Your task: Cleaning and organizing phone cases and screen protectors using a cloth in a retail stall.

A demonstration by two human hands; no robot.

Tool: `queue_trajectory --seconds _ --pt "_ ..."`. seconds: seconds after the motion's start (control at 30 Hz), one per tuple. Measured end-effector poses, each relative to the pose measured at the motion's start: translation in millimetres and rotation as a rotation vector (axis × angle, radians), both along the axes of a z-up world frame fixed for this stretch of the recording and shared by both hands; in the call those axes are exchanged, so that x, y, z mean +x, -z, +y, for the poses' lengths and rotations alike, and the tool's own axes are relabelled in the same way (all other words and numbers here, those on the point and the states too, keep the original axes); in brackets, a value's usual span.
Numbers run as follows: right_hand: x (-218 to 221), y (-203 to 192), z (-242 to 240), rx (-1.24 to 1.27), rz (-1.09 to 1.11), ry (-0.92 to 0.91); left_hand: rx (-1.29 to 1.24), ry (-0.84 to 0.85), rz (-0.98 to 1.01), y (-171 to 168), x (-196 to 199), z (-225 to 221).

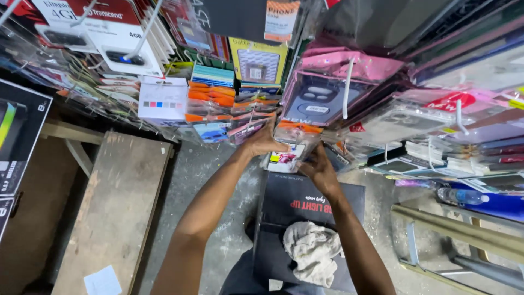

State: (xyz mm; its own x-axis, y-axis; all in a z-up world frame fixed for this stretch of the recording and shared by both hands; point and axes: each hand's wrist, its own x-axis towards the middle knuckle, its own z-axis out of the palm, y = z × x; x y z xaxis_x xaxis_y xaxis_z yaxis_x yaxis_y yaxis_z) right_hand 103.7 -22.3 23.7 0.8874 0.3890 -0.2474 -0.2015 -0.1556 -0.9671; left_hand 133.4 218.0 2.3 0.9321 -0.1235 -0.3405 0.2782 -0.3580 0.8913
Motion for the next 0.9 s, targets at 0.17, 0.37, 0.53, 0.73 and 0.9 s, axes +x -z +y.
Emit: queue_trajectory --seconds 0.17,0.37,0.53,0.73,0.9 --pt "-8 1 7 -0.038 0.06 0.104 -0.05 0.044 -0.075 8 -8 10" --pt "-24 -17 26 0.045 0.035 0.108 -0.262 -0.021 -0.108 -28 -32 -15" --pt "-20 18 19 0.193 -0.101 0.068 -0.415 -0.107 -0.175 -19 -43 -19" --pt "-15 66 19 0.259 -0.083 0.009 -0.363 -0.104 -0.164 -42 -45 -14" --pt "-15 54 12 0.357 0.063 0.025 -0.347 -0.099 -0.168 -58 -60 -26"
